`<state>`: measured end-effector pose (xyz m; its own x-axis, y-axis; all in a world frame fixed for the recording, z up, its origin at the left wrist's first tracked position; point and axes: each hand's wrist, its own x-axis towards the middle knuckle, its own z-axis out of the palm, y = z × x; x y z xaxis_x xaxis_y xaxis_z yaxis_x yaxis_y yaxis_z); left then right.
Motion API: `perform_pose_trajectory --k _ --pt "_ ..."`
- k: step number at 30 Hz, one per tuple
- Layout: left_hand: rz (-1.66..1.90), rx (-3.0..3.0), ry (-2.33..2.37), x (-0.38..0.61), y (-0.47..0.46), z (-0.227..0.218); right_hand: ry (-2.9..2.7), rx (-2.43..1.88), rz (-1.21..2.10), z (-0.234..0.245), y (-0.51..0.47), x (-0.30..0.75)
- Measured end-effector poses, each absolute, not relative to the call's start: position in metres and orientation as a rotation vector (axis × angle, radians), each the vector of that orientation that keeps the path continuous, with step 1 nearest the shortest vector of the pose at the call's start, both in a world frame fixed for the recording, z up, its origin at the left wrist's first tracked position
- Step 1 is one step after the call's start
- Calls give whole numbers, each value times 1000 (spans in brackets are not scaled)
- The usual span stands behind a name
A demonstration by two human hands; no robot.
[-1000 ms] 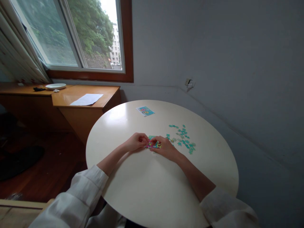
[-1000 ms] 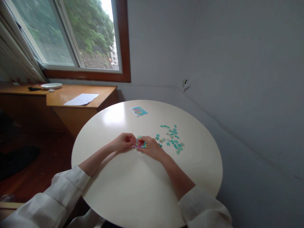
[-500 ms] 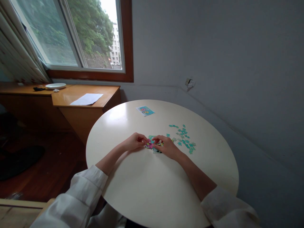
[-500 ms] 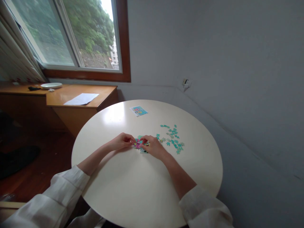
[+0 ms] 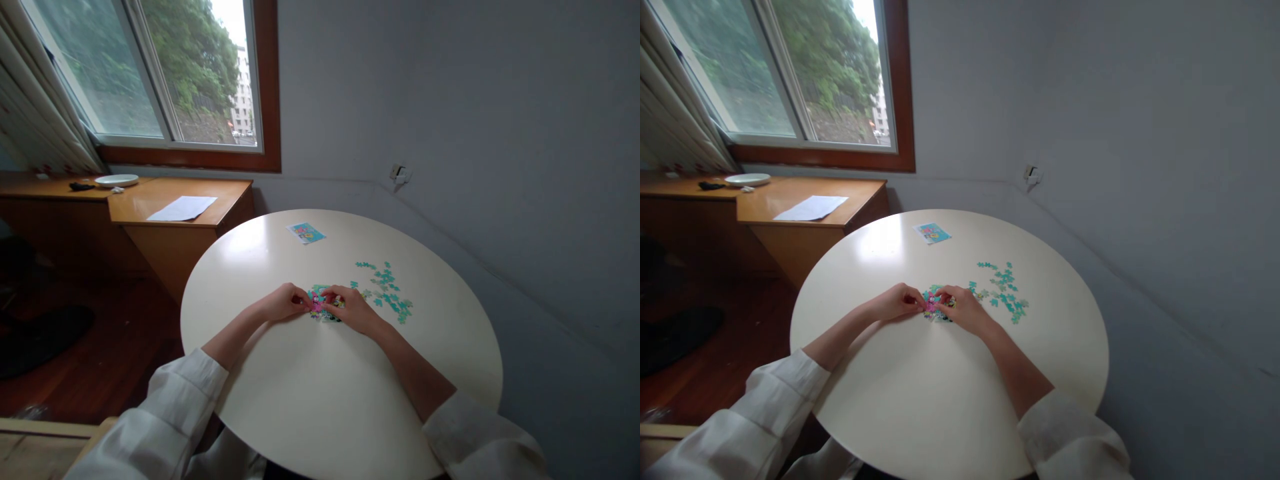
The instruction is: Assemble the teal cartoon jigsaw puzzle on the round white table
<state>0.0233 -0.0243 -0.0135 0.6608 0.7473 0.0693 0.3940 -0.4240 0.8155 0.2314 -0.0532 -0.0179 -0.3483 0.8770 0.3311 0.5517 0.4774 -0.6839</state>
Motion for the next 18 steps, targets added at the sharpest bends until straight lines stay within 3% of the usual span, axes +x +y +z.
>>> perform_pose_trajectory --k 18 --pt "611 2235 910 21 -22 -17 -2332 -975 556 -6 -61 230"
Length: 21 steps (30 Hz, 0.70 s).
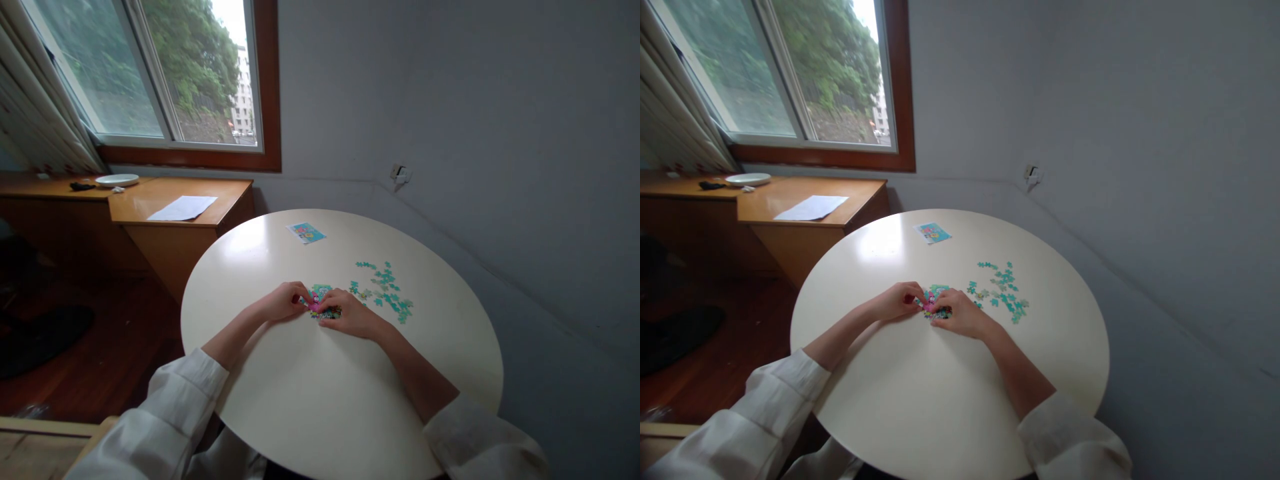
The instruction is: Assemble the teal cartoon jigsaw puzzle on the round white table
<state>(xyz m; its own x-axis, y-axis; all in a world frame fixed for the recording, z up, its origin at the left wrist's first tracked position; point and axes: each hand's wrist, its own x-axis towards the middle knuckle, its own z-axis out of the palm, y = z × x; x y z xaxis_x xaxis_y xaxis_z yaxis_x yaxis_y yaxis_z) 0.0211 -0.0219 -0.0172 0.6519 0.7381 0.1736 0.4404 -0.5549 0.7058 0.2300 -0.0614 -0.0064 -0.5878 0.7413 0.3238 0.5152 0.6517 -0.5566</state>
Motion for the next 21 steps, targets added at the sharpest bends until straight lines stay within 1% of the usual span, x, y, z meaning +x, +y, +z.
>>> perform_pose_trajectory --k 21 --pt "560 2279 881 21 -20 -19 -2339 -923 510 -12 -59 225"
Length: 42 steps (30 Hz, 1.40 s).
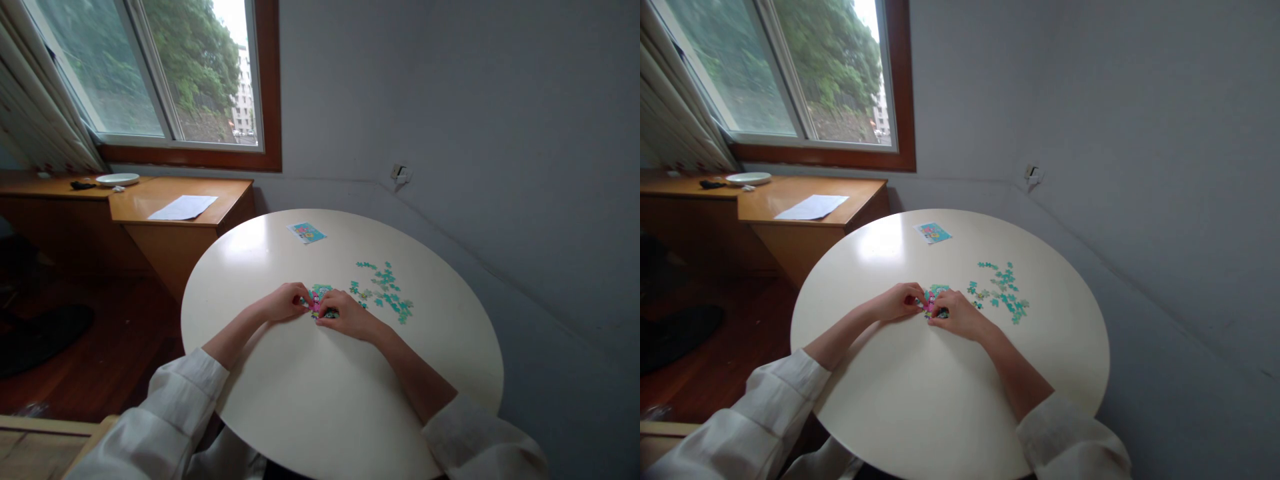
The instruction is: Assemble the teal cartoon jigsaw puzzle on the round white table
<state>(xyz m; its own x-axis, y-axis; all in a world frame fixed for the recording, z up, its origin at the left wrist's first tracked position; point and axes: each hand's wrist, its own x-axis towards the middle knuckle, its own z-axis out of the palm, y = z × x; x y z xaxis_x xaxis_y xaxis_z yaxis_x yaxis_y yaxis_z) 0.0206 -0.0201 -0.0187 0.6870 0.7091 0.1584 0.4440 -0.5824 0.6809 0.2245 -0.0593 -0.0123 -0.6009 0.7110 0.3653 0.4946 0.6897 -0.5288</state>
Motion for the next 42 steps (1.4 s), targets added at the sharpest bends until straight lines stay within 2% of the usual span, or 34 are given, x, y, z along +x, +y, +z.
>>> perform_pose_trajectory --k 42 --pt "525 2296 907 22 -24 -11 -2354 -1019 543 -8 -63 222"
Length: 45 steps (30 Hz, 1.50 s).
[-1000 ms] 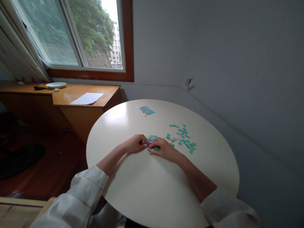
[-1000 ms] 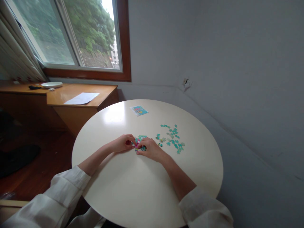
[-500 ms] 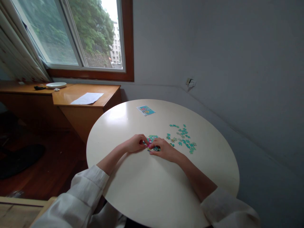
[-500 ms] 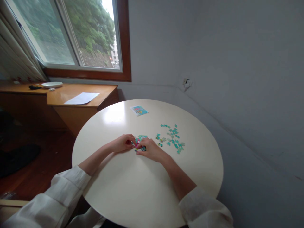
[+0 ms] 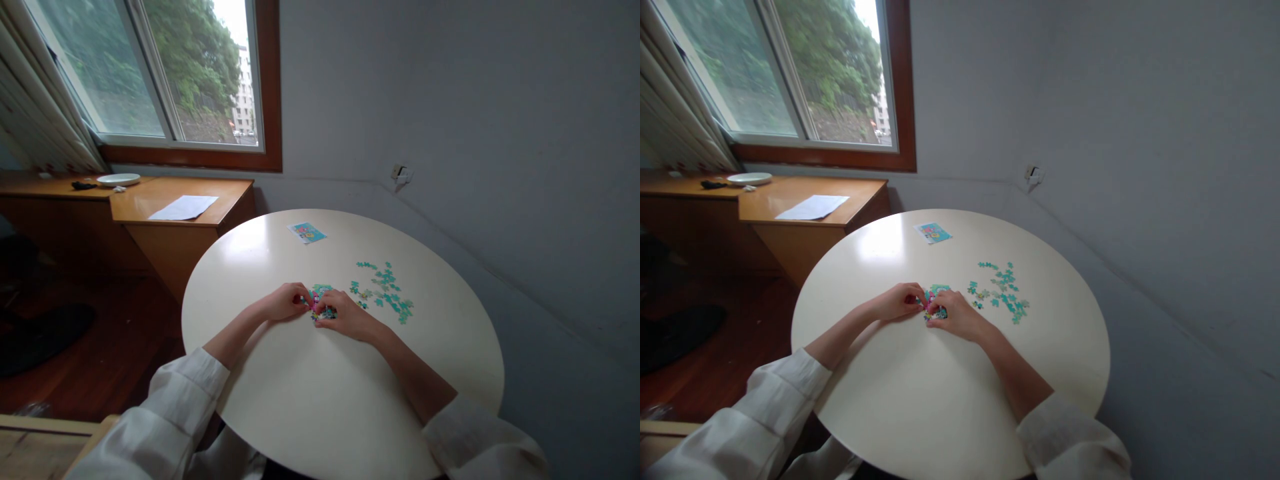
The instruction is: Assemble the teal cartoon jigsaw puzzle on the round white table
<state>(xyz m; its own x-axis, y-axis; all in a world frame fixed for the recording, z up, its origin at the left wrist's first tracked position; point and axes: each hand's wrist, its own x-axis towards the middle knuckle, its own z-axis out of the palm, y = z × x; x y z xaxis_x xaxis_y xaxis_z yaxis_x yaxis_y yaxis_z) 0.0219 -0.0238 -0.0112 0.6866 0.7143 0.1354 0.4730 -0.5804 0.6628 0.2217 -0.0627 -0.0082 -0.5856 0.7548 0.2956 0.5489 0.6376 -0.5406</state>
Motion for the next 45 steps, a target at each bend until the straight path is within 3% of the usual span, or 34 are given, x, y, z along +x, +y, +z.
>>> perform_pose_trajectory --k 45 --pt "525 2292 938 24 -26 -8 -2323 -960 326 -20 -60 217"
